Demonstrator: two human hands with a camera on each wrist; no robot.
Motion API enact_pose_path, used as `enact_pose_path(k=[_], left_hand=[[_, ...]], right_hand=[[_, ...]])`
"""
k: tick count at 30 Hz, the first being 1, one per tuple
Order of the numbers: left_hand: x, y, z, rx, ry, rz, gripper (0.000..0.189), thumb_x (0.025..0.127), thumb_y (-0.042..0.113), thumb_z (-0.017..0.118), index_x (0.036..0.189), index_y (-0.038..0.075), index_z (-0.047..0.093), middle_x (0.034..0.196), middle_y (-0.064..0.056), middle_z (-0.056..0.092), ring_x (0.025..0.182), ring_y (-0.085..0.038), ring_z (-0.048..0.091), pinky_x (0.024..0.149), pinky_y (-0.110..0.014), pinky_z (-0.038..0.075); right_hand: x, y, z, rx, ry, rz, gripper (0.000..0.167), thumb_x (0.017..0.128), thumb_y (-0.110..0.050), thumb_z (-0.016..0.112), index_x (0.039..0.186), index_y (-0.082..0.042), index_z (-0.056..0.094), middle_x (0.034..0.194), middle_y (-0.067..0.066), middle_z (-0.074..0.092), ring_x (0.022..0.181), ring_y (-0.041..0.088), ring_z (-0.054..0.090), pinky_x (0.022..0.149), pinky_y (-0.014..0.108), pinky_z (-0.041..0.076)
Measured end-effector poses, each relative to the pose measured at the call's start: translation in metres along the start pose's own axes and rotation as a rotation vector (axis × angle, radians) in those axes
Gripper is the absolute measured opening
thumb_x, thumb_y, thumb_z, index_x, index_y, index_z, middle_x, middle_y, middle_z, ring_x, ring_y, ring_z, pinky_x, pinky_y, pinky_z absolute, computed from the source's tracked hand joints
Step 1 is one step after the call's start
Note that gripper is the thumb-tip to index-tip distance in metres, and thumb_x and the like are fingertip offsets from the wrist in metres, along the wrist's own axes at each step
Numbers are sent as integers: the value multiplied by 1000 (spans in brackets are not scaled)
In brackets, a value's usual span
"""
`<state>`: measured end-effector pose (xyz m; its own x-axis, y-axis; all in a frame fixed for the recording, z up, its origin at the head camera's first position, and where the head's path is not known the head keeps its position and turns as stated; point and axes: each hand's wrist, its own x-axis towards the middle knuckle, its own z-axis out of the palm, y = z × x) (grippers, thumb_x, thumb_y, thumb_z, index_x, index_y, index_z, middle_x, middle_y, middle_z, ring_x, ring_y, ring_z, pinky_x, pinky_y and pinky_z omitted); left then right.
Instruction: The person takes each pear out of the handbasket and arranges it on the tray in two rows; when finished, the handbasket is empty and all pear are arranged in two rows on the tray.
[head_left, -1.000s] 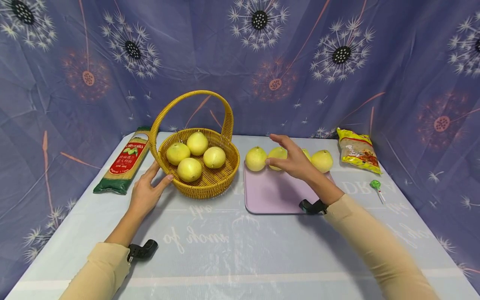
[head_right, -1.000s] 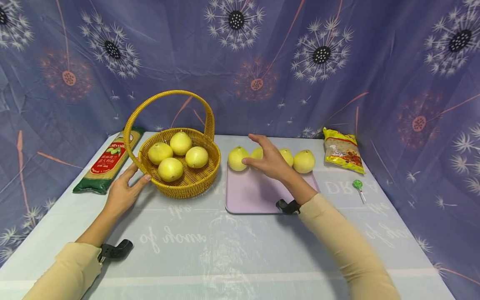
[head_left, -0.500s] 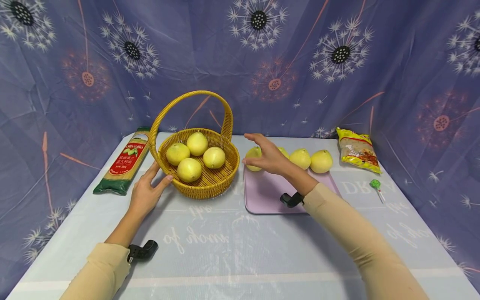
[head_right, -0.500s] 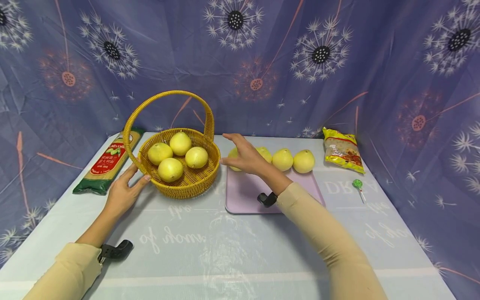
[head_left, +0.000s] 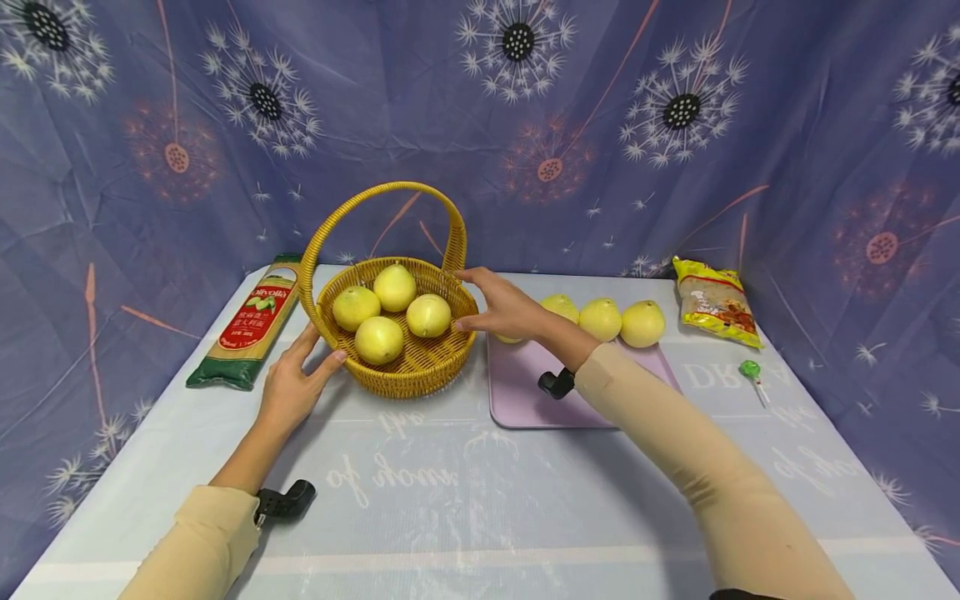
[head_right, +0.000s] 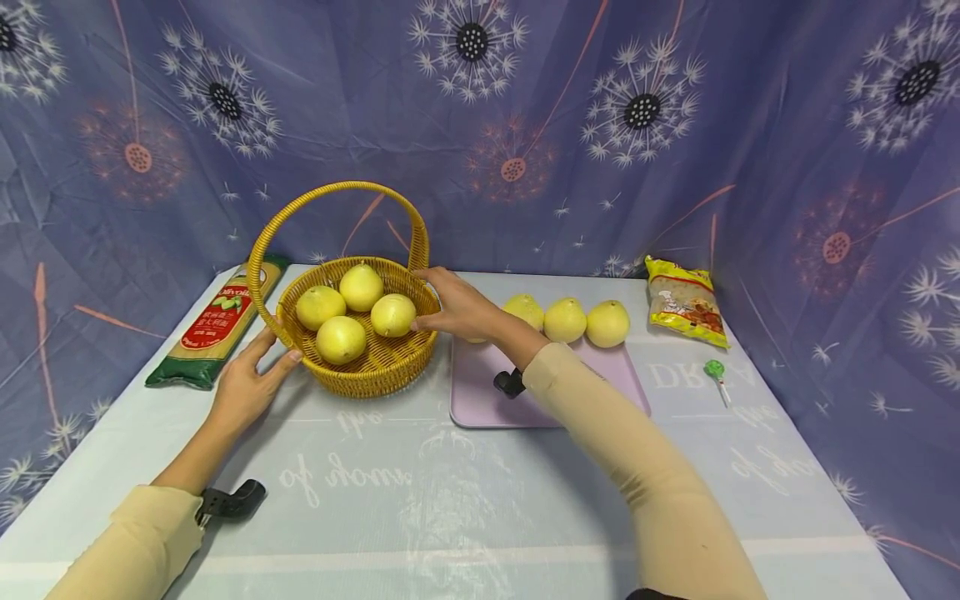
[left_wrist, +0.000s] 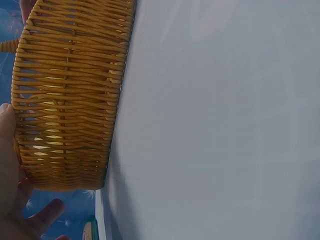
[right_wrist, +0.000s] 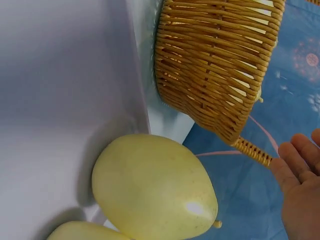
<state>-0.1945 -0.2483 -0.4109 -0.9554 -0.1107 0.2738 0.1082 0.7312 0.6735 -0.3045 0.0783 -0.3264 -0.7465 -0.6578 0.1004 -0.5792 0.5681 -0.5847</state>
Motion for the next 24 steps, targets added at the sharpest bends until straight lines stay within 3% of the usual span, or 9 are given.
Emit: enact_pose_path(k=[8,15,24], left_hand=[[-1,-2,2,3,9,0,71,90,50,57,150,30,25,156,-4,28,137,-46,30,104,-68,25],[-1,-1,1,-2,9,2,71,90,49,58,150,26,27,156,-4,28,137,-47,30,104,-68,25],[0,-2,1,0,15,6,71,90,49,58,149,29,26,156,-4,29,136,-47,31,104,-68,25]], right_hand=[[21,-2,8,-6,-54,-3,83,81,-34,73,148,-11,29,150,12,35,140,28,33,113,46,33],[34,-3,11,-67,-112,9,84,82,-40,71,149,-17,27,152,6,32,142,22,31,114,41,31],[49,-3,20,-109,-143,-31,86,80,-36,74,148,-10,29,151,9,33,141,22,31,116,37,28]])
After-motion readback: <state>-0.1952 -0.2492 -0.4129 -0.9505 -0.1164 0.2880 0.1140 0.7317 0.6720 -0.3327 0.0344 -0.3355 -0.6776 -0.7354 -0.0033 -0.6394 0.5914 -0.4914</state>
